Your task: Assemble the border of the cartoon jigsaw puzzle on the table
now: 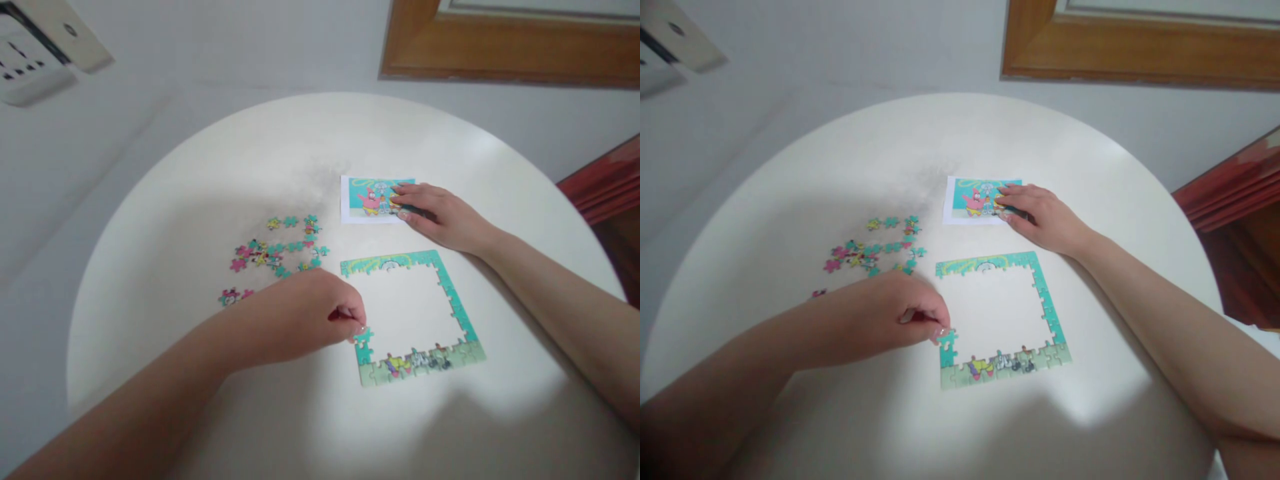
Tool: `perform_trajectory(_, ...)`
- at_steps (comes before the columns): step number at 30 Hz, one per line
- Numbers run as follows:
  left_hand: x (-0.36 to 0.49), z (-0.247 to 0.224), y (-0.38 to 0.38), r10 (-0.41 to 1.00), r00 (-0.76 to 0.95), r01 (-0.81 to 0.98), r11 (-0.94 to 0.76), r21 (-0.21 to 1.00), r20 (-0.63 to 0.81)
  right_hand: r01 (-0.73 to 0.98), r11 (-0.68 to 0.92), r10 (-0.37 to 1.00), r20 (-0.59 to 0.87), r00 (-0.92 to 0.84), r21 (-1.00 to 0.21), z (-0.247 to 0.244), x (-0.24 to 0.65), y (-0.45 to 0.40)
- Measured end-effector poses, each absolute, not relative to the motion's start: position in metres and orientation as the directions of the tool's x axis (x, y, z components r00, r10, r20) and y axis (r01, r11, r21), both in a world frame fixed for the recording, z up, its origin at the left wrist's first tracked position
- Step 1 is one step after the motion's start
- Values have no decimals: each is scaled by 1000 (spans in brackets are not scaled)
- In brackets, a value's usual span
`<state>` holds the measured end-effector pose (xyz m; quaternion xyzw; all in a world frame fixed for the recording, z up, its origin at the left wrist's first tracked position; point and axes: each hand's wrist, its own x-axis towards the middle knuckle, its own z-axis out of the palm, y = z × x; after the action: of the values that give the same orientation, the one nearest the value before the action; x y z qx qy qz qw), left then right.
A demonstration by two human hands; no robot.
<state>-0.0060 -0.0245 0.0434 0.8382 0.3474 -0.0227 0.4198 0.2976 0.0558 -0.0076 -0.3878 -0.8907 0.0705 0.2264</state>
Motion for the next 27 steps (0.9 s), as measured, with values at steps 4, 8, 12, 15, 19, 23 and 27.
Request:
perform_trajectory(4, -7, 43, -23, 512, 779, 593, -412, 692, -362, 647, 697, 715, 353, -603, -309, -7, 297, 56)
perform_trajectory(8, -8, 45, -23, 510, 778, 594, -405, 696, -367, 643, 699, 714, 350, -606, -313, -7, 297, 56)
perform_trajectory(12, -8, 51, -22, 527, 764, 610, -401, 684, -372, 650, 696, 717, 347, -604, -306, -6, 297, 56)
perform_trajectory(15, -9, 54, -22, 530, 758, 618, -399, 678, -380, 654, 694, 719, 348, -602, -301, -6, 297, 56)
perform_trajectory(19, -12, 55, -21, 533, 751, 625, -388, 677, -388, 651, 695, 717, 351, -602, -305, -6, 297, 56)
perform_trajectory(23, -14, 56, -22, 562, 741, 620, -360, 697, -368, 647, 695, 719, 345, -604, -315, -6, 297, 56)
perform_trajectory(27, -12, 57, -23, 568, 744, 609, -359, 708, -352, 648, 691, 723, 342, -601, -321, -6, 298, 56)
